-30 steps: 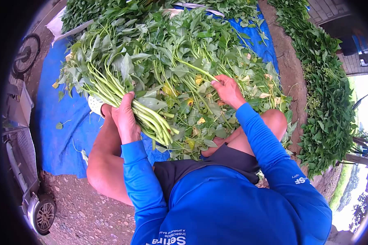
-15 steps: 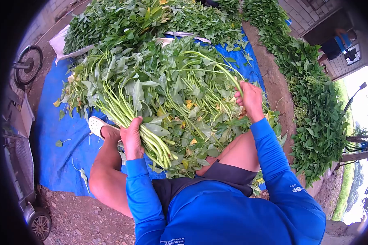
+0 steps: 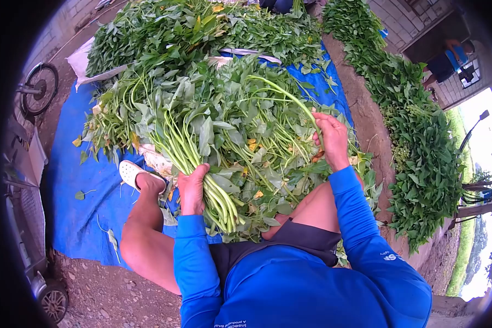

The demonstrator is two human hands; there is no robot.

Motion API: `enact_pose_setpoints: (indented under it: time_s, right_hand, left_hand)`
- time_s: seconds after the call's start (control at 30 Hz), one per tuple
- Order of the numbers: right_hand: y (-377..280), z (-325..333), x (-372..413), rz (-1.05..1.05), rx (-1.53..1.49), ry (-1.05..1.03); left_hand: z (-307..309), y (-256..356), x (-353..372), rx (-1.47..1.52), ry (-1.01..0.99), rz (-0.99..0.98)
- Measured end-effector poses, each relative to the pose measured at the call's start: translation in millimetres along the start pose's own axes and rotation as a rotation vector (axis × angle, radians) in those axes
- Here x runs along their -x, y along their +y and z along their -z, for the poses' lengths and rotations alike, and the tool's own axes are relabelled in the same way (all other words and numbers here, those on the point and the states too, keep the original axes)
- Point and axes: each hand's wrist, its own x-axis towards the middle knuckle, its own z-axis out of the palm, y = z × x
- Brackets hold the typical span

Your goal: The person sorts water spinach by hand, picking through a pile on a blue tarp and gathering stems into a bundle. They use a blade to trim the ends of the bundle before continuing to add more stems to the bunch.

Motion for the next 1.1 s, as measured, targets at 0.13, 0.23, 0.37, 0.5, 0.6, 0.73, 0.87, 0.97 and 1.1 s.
enact_pose_setpoints:
  time_s: [0.13,0.23,0.37,0.5,0.6,0.73,0.87,0.97,1.1]
  right_hand:
    - [9,-21,16,0.129,-0.076,-0.01]
    - [20,-48,33,0.345,0.097,-0.03]
    - [33,-98,76,0.346,0.202,-0.098]
    - [109,-132,124,0.263,0.425,-0.362]
    - [164,-138,140,0.012,0.288,-0.416]
    - [154,-127,137,-0.436,0.186,-0.498]
    - [168,-131,139,-0.443,0.219,-0.596]
    - [164,-141,146,-0.408,0.278,-0.624]
    - [161,-149,153,-0.402,0.208,-0.711]
  left_hand:
    - [-1,-19,-8,-0.019,-0.03,0.033]
    - [-4,-37,-12,-0.011,-0.066,0.084]
    - [-6,-65,-16,-0.056,-0.091,0.082]
    - [-12,-88,-19,-0.022,-0.043,0.099]
    - [-3,-100,-19,-0.009,-0.075,0.094]
    - [8,-103,-23,0.102,-0.094,0.361]
    - [18,-130,-33,0.094,-0.057,0.325]
    - [-7,-136,-15,-0.064,0.386,0.008]
    - [20,-119,-22,0.022,0.087,0.389]
